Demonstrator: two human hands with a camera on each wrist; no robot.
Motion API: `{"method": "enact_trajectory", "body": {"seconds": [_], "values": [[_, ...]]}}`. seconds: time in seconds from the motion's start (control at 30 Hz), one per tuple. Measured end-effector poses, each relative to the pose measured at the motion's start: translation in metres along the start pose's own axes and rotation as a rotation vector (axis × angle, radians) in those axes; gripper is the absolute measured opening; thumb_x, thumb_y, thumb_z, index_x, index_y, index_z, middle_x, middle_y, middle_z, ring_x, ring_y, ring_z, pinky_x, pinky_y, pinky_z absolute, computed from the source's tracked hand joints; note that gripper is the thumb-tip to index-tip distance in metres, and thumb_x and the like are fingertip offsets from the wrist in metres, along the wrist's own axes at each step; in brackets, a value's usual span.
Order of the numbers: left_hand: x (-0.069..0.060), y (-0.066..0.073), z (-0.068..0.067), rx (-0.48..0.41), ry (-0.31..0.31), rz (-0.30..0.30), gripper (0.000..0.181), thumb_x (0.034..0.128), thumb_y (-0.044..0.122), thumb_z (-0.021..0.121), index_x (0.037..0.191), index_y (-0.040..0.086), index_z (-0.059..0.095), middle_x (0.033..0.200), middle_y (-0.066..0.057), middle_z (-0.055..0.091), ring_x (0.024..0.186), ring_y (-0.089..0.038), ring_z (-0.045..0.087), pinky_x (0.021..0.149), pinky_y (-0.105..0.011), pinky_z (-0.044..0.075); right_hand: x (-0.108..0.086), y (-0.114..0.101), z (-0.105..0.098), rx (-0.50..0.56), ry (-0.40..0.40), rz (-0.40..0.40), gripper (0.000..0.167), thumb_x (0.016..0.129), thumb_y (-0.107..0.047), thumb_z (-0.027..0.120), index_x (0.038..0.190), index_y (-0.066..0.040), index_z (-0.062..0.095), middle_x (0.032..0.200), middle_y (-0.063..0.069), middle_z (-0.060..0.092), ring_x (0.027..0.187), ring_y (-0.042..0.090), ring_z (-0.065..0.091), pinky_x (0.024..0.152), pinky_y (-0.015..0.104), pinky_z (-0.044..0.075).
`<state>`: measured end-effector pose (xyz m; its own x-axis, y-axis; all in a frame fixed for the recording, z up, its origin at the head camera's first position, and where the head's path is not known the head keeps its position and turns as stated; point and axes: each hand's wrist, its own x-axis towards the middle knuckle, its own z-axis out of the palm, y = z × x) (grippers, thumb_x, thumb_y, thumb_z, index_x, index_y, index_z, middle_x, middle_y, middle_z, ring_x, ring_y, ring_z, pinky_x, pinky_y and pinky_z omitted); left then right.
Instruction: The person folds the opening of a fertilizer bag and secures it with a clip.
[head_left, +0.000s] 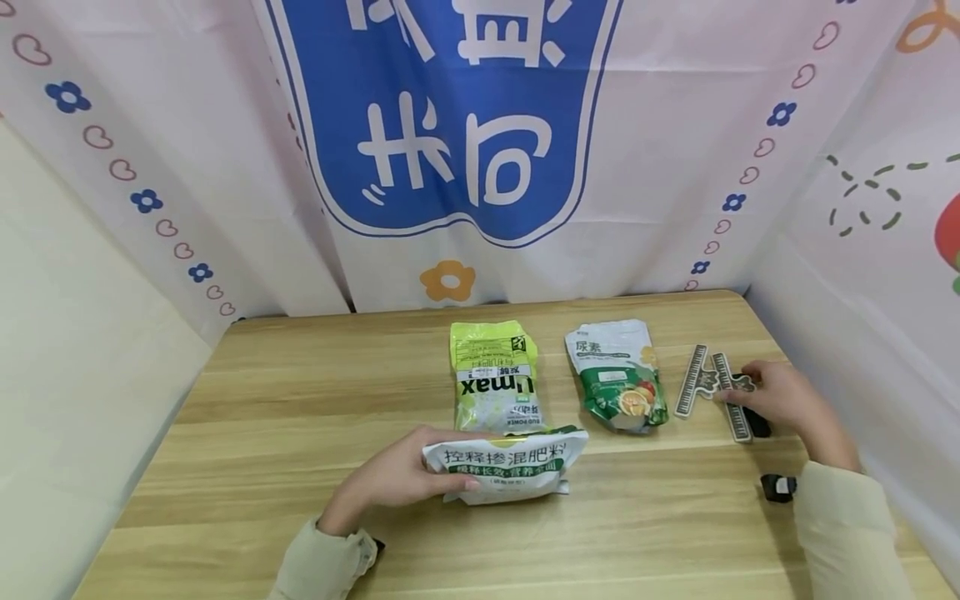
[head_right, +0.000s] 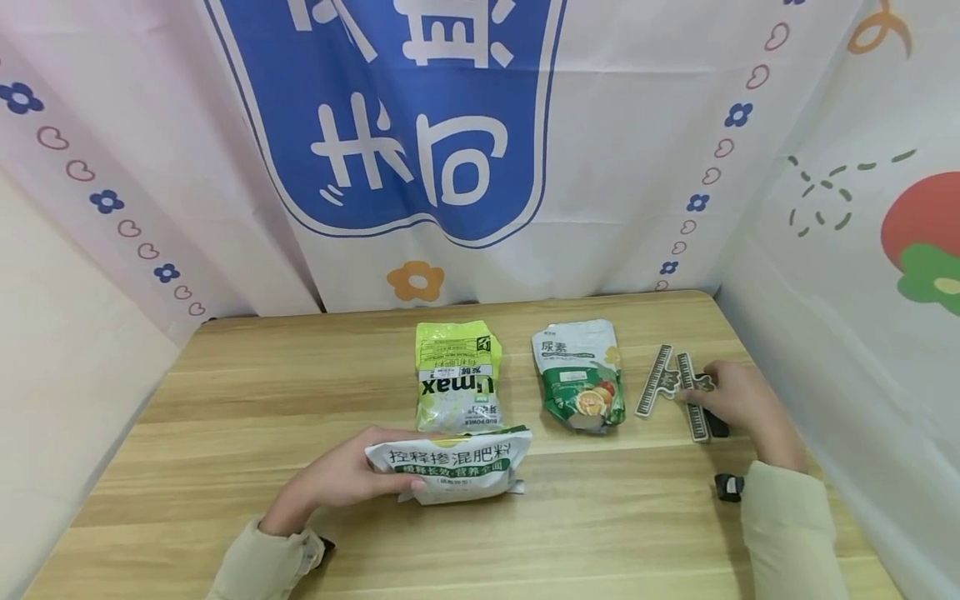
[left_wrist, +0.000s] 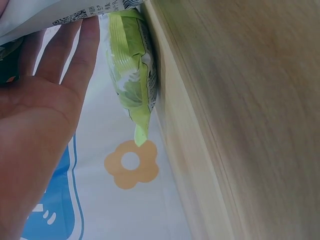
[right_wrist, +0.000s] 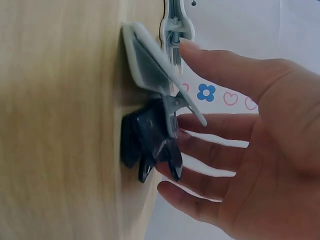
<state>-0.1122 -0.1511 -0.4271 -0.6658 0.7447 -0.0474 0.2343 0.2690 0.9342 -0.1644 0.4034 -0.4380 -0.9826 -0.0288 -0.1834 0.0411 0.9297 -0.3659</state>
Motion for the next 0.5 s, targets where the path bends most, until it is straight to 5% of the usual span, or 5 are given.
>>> {"method": "enact_trajectory", "body": {"seconds": [0.5], "values": [[-0.0016,0.0001,0.0017,0.003,0.006,-0.011,0.055,0.0954,0.026,0.079,0.147,0.024,0.062,0.136,0.0,0.074,0.111,-0.01,0.074,0.094,-0.028,0.061,0.0012,-0.0039,0.0023,-0.017,-0.043,0.038,0.084,0.094,-0.047,0.076,0.135,0.022,0.049,0.127,0.048,0.058,0.113,0.066,0.056,0.09,0.07,0.051]]}}
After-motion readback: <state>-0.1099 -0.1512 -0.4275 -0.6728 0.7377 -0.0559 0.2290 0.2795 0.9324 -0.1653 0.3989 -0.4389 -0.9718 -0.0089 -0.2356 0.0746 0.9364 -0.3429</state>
